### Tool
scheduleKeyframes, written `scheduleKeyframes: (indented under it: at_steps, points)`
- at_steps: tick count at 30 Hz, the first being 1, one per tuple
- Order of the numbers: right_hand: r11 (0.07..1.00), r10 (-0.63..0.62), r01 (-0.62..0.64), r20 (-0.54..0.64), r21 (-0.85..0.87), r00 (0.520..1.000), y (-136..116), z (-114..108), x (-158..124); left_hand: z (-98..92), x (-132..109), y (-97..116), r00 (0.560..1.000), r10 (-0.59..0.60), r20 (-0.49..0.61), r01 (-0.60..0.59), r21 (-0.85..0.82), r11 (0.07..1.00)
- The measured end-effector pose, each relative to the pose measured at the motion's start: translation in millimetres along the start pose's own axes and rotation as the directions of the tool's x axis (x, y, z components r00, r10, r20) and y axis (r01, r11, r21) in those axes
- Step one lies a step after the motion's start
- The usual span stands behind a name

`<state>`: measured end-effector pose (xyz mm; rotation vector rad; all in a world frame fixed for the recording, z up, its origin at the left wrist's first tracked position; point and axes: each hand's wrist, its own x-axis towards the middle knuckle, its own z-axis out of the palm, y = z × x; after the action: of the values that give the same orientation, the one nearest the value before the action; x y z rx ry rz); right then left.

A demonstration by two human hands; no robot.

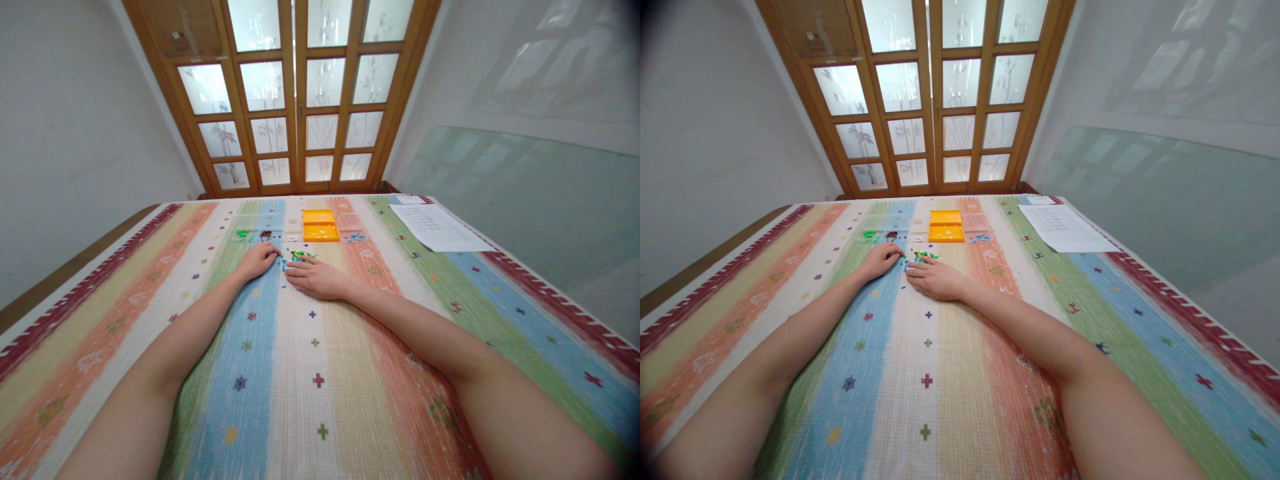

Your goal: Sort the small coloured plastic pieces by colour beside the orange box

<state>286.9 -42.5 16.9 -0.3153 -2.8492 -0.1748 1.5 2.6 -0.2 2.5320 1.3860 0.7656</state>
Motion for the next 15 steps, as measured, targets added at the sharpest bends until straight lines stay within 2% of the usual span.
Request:
scheduleKeyframes:
  at_steps: [8, 15]
  points:
    - [1.000, 0.020, -0.019, -0.079, 0.018, 0.997, 9, -9, -3, -2.0, -1, 3, 1.000, -0.014, 0.003, 0.014, -0.005, 1.000]
    - [0.999, 0.039, -0.036, -0.091, 0.036, 0.995, 15, -3, -7, 0.1, -1, 0, 1.000, -0.015, 0.006, 0.015, -0.001, 1.000]
